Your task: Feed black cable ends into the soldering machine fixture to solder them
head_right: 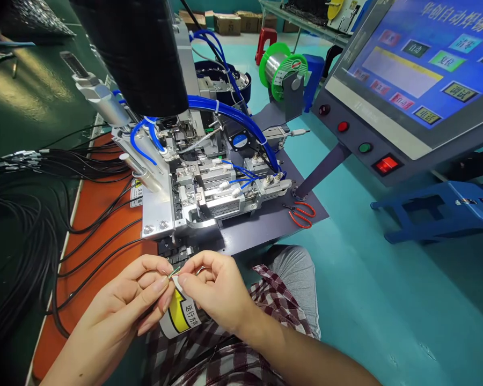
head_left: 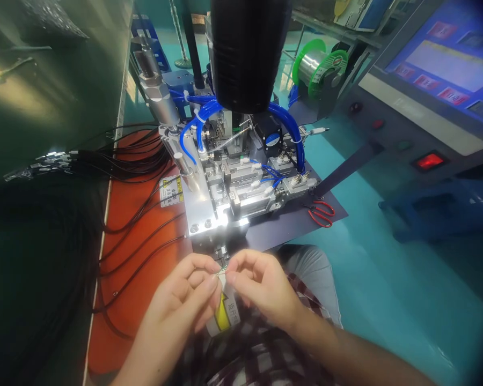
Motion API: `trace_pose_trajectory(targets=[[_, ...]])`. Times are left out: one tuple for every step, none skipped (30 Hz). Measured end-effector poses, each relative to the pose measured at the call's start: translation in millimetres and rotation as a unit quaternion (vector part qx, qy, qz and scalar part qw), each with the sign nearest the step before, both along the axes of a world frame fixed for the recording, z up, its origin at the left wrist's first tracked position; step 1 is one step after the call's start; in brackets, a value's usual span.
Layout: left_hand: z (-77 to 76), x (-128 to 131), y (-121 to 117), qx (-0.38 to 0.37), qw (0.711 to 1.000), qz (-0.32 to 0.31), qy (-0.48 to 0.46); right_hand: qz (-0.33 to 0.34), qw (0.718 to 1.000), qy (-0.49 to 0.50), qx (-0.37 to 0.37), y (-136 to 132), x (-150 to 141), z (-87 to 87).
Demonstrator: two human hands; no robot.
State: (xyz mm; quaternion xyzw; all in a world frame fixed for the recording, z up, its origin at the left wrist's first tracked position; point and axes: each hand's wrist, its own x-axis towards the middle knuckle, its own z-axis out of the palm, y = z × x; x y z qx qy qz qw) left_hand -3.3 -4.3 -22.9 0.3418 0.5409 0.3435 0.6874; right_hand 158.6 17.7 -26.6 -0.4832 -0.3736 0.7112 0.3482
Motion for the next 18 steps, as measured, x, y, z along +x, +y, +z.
trace_pose_trajectory(targets=[[0.0,0,0,0.0,1.0,0.001,0.002,-0.011,1.0,-0.006,0.008,-2,-2,-1.0],[0.4,0,0,0.0,1.0,0.002,0.002,-0.021,1.0,-0.01,0.016,-4,-4,-1.9],[1.0,0,0,0.001,1.0,0.003,0.003,-0.029,0.999,-0.009,0.022,-6,-5,-2.7],[1.8,0,0,0.002,1.0,0.004,0.003,-0.035,0.999,-0.005,0.028,-7,-6,-3.3],[2.8,1,0,0.002,1.0,0.004,0.003,-0.038,0.999,0.001,0.03,-8,-8,-3.7],[3.7,1,0,0.003,1.0,0.003,0.002,-0.038,0.999,0.007,0.032,-8,-8,-3.9],[4.5,1,0,0.003,1.0,0.003,0.001,-0.038,0.999,0.01,0.033,-8,-9,-3.8],[5.3,2,0,0.004,1.0,0.003,-0.001,-0.037,0.999,0.01,0.034,-8,-9,-3.7],[5.8,2,0,0.004,1.0,0.003,-0.002,-0.035,0.999,0.008,0.036,-8,-9,-3.6],[6.2,2,1,0.007,1.0,0.003,-0.003,-0.033,0.999,0.006,0.039,-7,-9,-3.6],[6.5,2,1,0.01,1.0,0.002,-0.006,-0.031,0.999,0.003,0.042,-6,-8,-4.0],[6.7,2,2,0.012,1.0,0.001,-0.01,-0.029,0.999,0.003,0.045,-5,-7,-4.8],[6.9,2,2,0.012,1.0,-0.002,-0.017,-0.022,0.999,0.005,0.049,-4,-6,-5.9],[7.1,2,2,0.01,1.0,-0.007,-0.026,-0.01,0.998,0.01,0.053,-2,-4,-7.2],[7.3,1,3,0.005,0.999,-0.013,-0.035,0.01,0.998,0.016,0.057,1,-2,-8.6],[7.5,0,3,-0.001,0.999,-0.023,-0.042,0.032,0.997,0.022,0.066,4,0,-9.8],[7.9,-1,3,-0.004,0.998,-0.035,-0.047,0.055,0.995,0.023,0.085,7,3,-10.5],[8.4,-2,4,-0.005,0.998,-0.047,-0.05,0.073,0.991,0.019,0.115,10,6,-10.8]])
